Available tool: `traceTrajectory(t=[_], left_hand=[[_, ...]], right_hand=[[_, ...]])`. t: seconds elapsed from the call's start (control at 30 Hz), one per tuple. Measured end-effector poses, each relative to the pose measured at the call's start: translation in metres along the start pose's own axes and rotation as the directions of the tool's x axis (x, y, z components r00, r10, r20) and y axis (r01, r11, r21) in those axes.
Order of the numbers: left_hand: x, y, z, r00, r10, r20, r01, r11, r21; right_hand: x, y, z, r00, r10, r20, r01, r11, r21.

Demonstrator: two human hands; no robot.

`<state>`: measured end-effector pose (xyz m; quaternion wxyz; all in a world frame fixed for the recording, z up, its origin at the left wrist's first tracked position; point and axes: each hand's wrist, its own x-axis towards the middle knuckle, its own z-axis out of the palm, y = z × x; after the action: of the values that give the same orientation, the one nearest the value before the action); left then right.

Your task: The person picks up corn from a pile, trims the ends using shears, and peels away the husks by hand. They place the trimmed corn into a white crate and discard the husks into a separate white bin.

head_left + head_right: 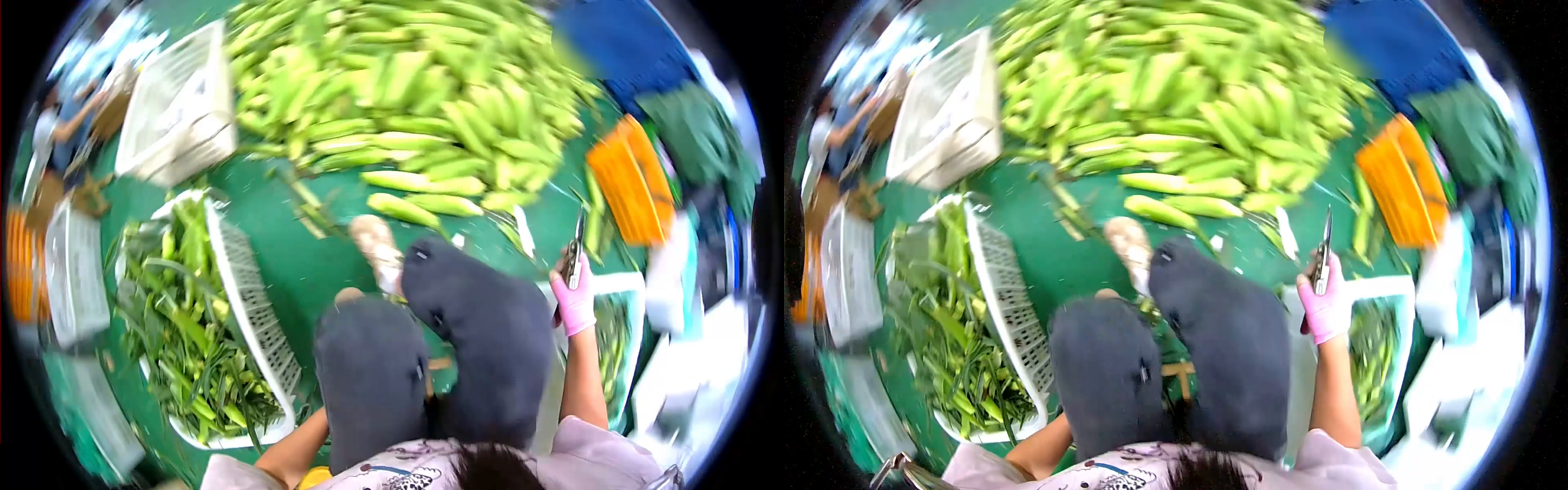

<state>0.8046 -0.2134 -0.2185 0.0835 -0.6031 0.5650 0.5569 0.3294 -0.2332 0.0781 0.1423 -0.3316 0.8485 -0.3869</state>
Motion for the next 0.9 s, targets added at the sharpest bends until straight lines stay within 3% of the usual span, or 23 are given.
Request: traceTrajectory(t=[0.07,0.1,0.13,0.27,0.37,0.4,0.43,0.47,0.53,0.63,0.7,0.73,0.77,0.8,0.83,0.87,0.9], left_hand=[[-0.001,0.013,-0.009,0.991,0.126,0.053,-0.131,0.987,0.092],[-0.003,0.021,-0.017,0.982,0.182,0.058,-0.188,0.974,0.126],[-0.007,0.03,-0.027,0.971,0.231,0.058,-0.238,0.958,0.159],[-0.029,0.085,-0.086,0.908,0.418,-0.034,-0.402,0.89,0.216],[-0.057,0.129,-0.117,0.812,0.525,-0.256,-0.543,0.84,0.002],[-0.061,0.137,-0.124,0.771,0.53,-0.352,-0.596,0.796,-0.106],[-0.037,0.116,-0.141,0.73,0.54,-0.419,-0.558,0.825,0.091],[-0.051,0.124,-0.148,0.735,0.524,-0.43,-0.577,0.817,0.008],[-0.061,0.123,-0.17,0.62,0.613,-0.489,-0.559,0.783,0.273],[-0.072,0.122,-0.207,0.548,0.555,-0.625,-0.534,0.808,0.25],[-0.077,0.125,-0.225,0.477,0.5,-0.723,-0.564,0.805,0.184],[-0.072,0.119,-0.235,0.459,0.464,-0.758,-0.585,0.799,0.135],[-0.076,0.118,-0.24,0.494,0.416,-0.764,-0.56,0.824,0.086],[-0.085,0.124,-0.236,0.487,0.362,-0.795,-0.503,0.86,0.084],[-0.086,0.121,-0.237,0.424,0.382,-0.821,-0.359,0.903,0.235],[-0.081,0.115,-0.239,0.366,0.406,-0.837,-0.187,0.913,0.361],[-0.069,0.106,-0.241,0.37,0.373,-0.851,-0.119,0.927,0.354]], right_hand=[[-0.091,0.047,-0.061,0.966,0.225,-0.131,-0.169,0.925,0.342],[-0.132,0.042,-0.09,0.892,0.44,-0.101,-0.382,0.855,0.349],[-0.168,0.075,-0.11,0.899,0.423,-0.112,-0.343,0.841,0.418],[-0.255,0.132,-0.149,0.854,0.456,-0.25,-0.379,0.875,0.303],[-0.256,0.154,-0.138,0.777,0.545,-0.314,-0.398,0.813,0.425],[-0.249,0.17,-0.13,0.804,0.474,-0.36,-0.334,0.86,0.386],[-0.245,0.184,-0.126,0.804,0.511,-0.304,-0.353,0.821,0.449],[-0.239,0.183,-0.121,0.802,0.546,-0.241,-0.374,0.775,0.51],[-0.235,0.175,-0.111,0.776,0.583,-0.242,-0.313,0.688,0.655],[-0.233,0.185,-0.105,0.749,0.621,-0.229,-0.333,0.653,0.68],[-0.228,0.209,-0.107,0.722,0.626,-0.295,-0.399,0.725,0.561],[-0.223,0.216,-0.111,0.747,0.581,-0.324,-0.351,0.758,0.55],[-0.217,0.224,-0.117,0.735,0.596,-0.323,-0.363,0.748,0.555],[-0.211,0.245,-0.117,0.735,0.555,-0.388,-0.305,0.783,0.543],[-0.202,0.205,-0.135,0.726,0.628,-0.28,-0.336,0.679,0.653],[-0.193,0.177,-0.149,0.701,0.677,-0.225,-0.423,0.648,0.633],[-0.185,0.245,-0.138,0.764,0.559,-0.322,-0.281,0.738,0.614]])
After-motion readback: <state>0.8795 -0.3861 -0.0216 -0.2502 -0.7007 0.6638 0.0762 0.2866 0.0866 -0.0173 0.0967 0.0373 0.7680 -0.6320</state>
